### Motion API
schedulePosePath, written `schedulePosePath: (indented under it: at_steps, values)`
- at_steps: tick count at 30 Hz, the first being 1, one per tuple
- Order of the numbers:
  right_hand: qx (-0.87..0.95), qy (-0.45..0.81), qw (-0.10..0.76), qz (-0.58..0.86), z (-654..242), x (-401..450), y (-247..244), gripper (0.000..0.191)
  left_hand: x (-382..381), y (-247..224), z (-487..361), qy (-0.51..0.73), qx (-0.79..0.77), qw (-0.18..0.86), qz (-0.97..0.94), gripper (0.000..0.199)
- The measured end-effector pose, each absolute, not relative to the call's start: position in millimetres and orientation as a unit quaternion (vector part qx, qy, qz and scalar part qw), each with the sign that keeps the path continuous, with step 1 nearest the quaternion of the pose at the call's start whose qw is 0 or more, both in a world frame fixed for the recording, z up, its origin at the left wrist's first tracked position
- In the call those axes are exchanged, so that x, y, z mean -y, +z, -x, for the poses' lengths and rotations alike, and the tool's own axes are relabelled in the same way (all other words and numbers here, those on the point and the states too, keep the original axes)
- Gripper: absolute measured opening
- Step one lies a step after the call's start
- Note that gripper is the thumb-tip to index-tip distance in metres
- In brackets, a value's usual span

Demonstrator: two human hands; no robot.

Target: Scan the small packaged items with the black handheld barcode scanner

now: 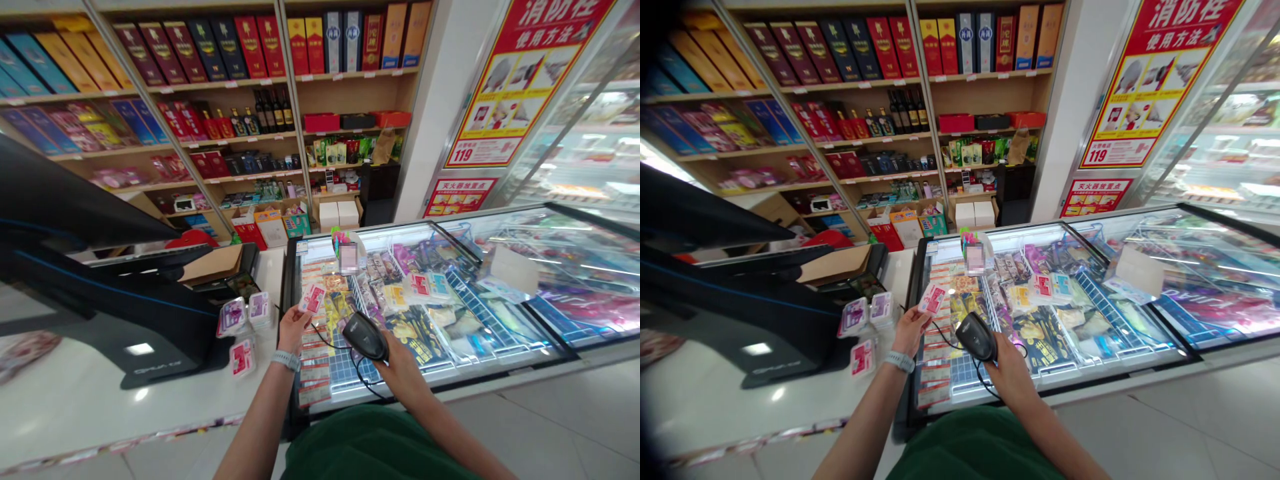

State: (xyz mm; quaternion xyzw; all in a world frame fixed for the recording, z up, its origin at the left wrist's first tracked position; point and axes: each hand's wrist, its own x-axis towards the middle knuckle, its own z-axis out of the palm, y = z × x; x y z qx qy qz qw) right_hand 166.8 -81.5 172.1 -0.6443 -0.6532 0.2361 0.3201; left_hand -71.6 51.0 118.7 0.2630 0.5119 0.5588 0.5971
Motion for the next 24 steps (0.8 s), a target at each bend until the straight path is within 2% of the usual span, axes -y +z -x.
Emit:
schedulePosePath:
  at_steps: [4, 11, 17, 24]
  values:
    - [0.652, 0.224, 0.313, 0.653, -171, 84, 166, 0.033, -52, 109, 61, 0.543, -0.518, 0.614, -0.247, 0.036]
    - [0.62, 0.24, 0.316, 0.677, -176, 88, 162, 0.04, -53, 96, 28, 0.493, -0.524, 0.653, -0.235, 0.052]
    - [0.606, 0.213, 0.348, 0.683, -184, 95, 157, 0.043, -55, 85, -15, 0.443, -0.511, 0.697, -0.24, 0.046]
    - [0.582, 0.203, 0.373, 0.693, -193, 104, 165, 0.04, -67, 73, -70, 0.382, -0.503, 0.743, -0.222, 0.025]
